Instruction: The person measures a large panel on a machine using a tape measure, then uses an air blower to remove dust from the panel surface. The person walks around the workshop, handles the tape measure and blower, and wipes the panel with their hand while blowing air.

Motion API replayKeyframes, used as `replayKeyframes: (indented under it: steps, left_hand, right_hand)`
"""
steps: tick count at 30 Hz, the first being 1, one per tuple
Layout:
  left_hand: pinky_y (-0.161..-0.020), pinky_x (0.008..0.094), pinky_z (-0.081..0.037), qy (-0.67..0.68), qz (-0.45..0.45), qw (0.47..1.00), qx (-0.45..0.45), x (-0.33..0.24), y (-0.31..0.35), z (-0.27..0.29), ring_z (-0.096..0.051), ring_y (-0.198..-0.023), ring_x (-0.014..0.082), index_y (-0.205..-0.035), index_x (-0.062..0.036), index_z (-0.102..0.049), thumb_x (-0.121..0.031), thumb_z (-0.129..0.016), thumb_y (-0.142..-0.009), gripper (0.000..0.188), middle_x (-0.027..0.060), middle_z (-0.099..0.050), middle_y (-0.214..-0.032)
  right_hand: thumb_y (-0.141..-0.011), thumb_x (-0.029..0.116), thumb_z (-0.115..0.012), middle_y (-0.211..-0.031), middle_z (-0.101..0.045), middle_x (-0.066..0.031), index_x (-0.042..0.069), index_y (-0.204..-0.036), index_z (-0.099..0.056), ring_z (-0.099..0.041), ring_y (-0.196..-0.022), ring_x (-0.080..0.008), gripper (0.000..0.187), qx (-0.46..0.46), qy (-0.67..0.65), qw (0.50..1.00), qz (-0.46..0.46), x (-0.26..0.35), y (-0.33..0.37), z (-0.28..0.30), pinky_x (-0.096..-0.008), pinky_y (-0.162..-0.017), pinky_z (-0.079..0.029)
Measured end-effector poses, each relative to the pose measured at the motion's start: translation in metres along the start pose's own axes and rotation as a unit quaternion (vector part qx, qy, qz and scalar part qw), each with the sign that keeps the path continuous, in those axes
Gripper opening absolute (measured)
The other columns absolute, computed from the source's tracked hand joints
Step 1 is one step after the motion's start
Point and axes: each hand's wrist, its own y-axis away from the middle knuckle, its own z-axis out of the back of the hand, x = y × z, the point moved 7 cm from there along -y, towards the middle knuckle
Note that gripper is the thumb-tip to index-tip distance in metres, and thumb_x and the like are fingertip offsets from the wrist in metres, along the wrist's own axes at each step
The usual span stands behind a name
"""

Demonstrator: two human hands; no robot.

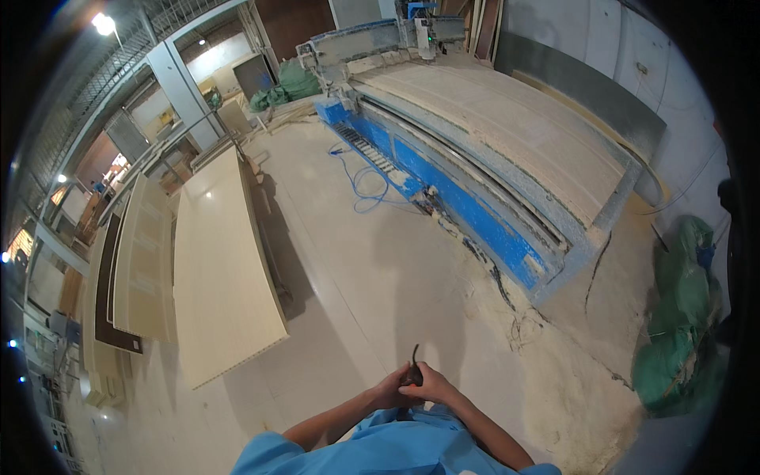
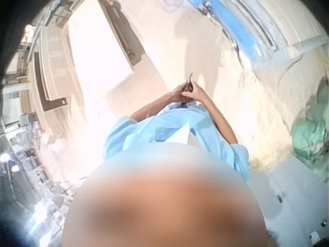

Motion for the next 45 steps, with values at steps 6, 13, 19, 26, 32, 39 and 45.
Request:
replayKeyframes:
  steps: [6, 13, 19, 26, 32, 39, 45]
  left_hand:
    - [-0.09, 0.0415, -0.05, -0.056, 0.053, 0.992, 0.098, -0.051, -0.04, 0.013, -0.06, -0.103, 0.0213, -0.119, -0.0136, -0.057, -0.061, -0.031, -0.105, 0.056, 0.005, -0.061, -0.115]
    - [-0.087, 0.036, -0.052, -0.241, 0.007, 0.969, -0.052, -0.074, -0.052, 0.041, -0.066, -0.095, 0.0193, -0.125, -0.0089, -0.06, -0.062, -0.037, -0.103, 0.062, 0.0072, -0.068, -0.108]
    - [-0.084, 0.0299, -0.053, -0.191, -0.039, 0.975, -0.11, -0.076, -0.026, 0.049, -0.065, -0.095, 0.0158, -0.124, -0.0013, -0.061, -0.041, -0.054, -0.103, 0.046, 0.0069, -0.068, -0.108]
    - [-0.092, 0.0312, -0.049, -0.039, -0.11, 0.988, -0.1, -0.085, -0.036, 0.115, -0.063, -0.097, 0.0184, -0.11, 0.0025, -0.066, -0.016, -0.062, -0.096, 0.023, 0.0095, -0.066, -0.103]
    - [-0.06, 0.0246, -0.05, 0.155, -0.268, 0.94, -0.145, -0.185, -0.014, 0.208, -0.059, -0.069, 0.0147, -0.091, -0.0007, -0.062, -0.013, -0.062, -0.097, 0.014, 0.0061, -0.061, -0.078]
    - [-0.066, 0.027, -0.058, 0.28, -0.351, 0.868, -0.212, -0.234, -0.019, 0.23, -0.066, -0.079, 0.0217, -0.104, 0.0016, -0.052, -0.022, -0.056, -0.103, 0.024, 0.0127, -0.062, -0.089]
    - [-0.071, 0.0357, -0.056, 0.141, -0.223, 0.95, -0.167, -0.126, -0.084, 0.144, -0.066, -0.084, 0.0264, -0.113, -0.0025, -0.052, -0.043, -0.038, -0.108, 0.044, 0.0183, -0.066, -0.106]
  right_hand:
    - [-0.074, 0.05, -0.077, -0.103, -0.068, -0.0188, 0.0, -0.121, -0.05, -0.067, -0.1, -0.0328, 0.074, -0.083, -0.113, 0.988, -0.062, -0.011, -0.035, 0.027, -0.0414, -0.085, -0.052]
    - [-0.075, 0.06, -0.075, -0.1, -0.069, -0.0191, 0.001, -0.119, -0.055, -0.068, -0.093, -0.034, 0.077, -0.091, -0.073, 0.99, -0.082, -0.029, -0.056, 0.032, -0.0413, -0.082, -0.053]
    - [-0.073, 0.06, -0.08, -0.094, -0.066, -0.0106, 0.001, -0.127, -0.053, -0.065, -0.08, -0.0192, 0.084, 0.008, -0.119, 0.987, -0.106, -0.013, -0.052, 0.028, -0.032, -0.072, -0.053]
    - [-0.08, 0.042, -0.083, -0.091, -0.059, -0.0018, 0.004, -0.14, -0.046, -0.058, -0.073, -0.0102, 0.08, 0.091, -0.215, 0.969, -0.08, -0.023, -0.039, -0.009, -0.0231, -0.06, -0.045]
    - [-0.08, 0.043, -0.081, -0.101, -0.062, -0.0036, 0.005, -0.14, -0.051, -0.059, -0.086, -0.013, 0.078, 0.129, -0.24, 0.95, -0.15, -0.077, 0.008, -0.009, -0.0272, -0.07, -0.049]
    - [-0.08, 0.045, -0.078, -0.11, -0.062, -0.0062, 0.01, -0.134, -0.059, -0.057, -0.101, -0.0162, 0.067, 0.091, -0.232, 0.955, -0.163, -0.098, 0.073, -0.005, -0.0297, -0.085, -0.047]
    - [-0.078, 0.044, -0.08, -0.112, -0.065, -0.0083, 0.005, -0.124, -0.064, -0.057, -0.104, -0.0169, 0.062, -0.002, -0.265, 0.951, -0.161, -0.103, 0.076, -0.023, -0.0306, -0.092, -0.045]
